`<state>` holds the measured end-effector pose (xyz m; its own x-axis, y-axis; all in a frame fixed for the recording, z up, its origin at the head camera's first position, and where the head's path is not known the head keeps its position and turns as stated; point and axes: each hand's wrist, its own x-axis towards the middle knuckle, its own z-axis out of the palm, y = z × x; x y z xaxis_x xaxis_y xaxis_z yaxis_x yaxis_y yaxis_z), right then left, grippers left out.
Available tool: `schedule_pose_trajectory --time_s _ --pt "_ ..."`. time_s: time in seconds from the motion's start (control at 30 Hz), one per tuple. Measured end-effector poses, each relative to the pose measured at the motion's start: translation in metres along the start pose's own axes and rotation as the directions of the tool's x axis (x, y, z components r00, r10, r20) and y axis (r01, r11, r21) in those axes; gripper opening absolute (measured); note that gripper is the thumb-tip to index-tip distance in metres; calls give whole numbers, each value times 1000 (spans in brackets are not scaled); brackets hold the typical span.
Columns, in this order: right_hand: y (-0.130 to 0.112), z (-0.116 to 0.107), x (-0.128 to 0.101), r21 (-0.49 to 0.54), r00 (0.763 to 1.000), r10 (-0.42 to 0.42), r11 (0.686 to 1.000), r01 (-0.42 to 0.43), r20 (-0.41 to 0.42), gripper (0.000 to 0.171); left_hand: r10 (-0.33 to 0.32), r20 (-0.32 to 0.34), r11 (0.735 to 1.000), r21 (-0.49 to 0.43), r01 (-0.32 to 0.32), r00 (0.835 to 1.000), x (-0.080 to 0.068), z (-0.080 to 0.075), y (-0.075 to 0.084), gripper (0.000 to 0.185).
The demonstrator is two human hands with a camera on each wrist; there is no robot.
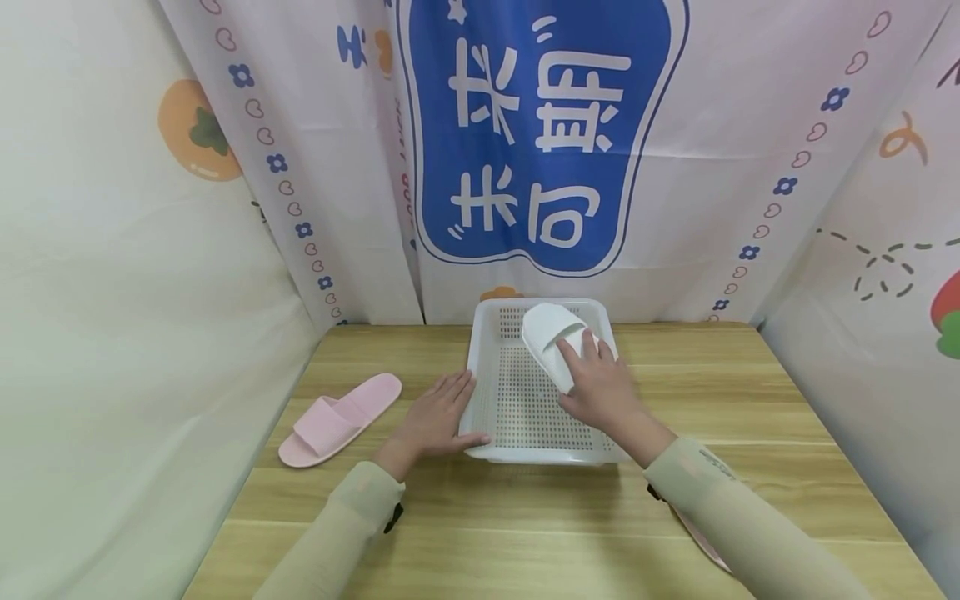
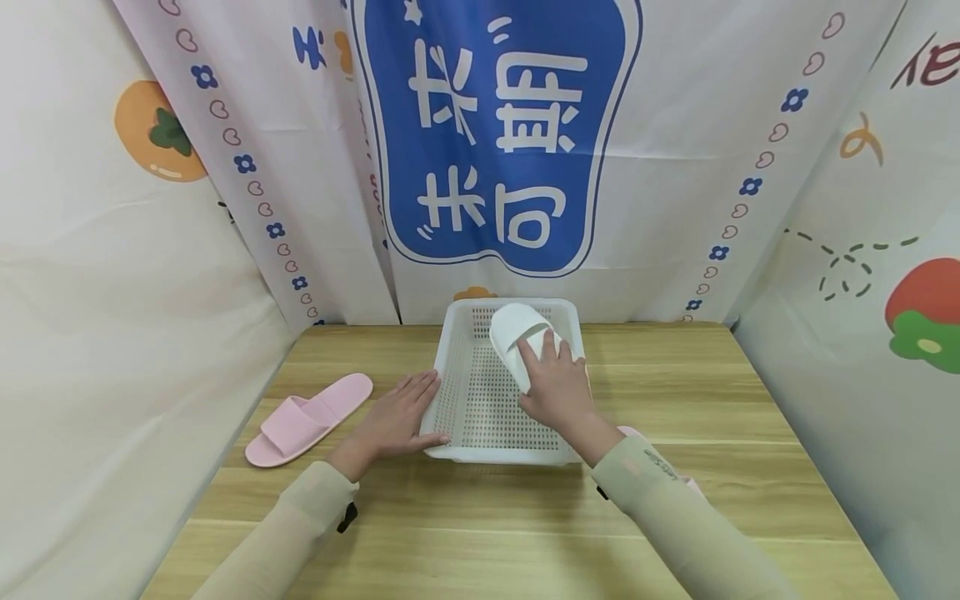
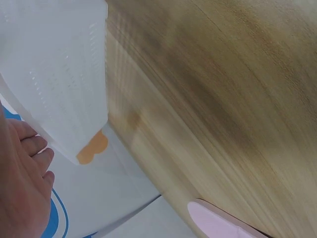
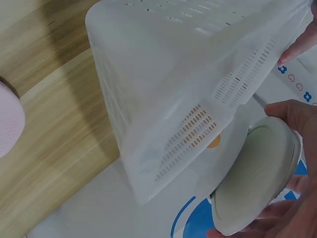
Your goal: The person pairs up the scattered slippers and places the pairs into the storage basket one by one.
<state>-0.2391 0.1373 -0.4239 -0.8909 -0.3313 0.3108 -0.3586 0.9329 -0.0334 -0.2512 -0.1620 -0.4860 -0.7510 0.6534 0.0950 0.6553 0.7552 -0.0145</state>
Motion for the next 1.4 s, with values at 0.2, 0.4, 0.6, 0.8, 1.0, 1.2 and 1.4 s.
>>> schedule_pose_trajectory --time_s 0.2,0.4,0.6,0.8,1.0,1.2,1.4 --pt "-5 1 8 -13 998 55 998 -54 30 86 -4 2 1000 5 4 1000 1 0 0 100" --pt "-10 5 14 3 992 115 993 -115 52 84 -4 6 1000 8 4 1000 1 0 0 100" --pt "-12 10 20 -6 984 150 989 -151 96 84 5 -6 1000 7 -5 1000 0 1 0 99" --pt "-15 14 28 10 972 191 981 -194 134 89 1 -4 1000 14 -1 1000 -1 1 0 99" --pt "-21 19 35 20 951 249 966 -257 184 90 -8 6 1000 10 8 1000 -1 1 0 99" --pt "-27 23 37 12 933 289 954 -298 214 93 -12 12 1000 15 12 1000 -1 0 0 99" --pt "-29 27 40 19 919 319 943 -332 232 93 -16 11 1000 22 15 1000 -1 -1 1 99"
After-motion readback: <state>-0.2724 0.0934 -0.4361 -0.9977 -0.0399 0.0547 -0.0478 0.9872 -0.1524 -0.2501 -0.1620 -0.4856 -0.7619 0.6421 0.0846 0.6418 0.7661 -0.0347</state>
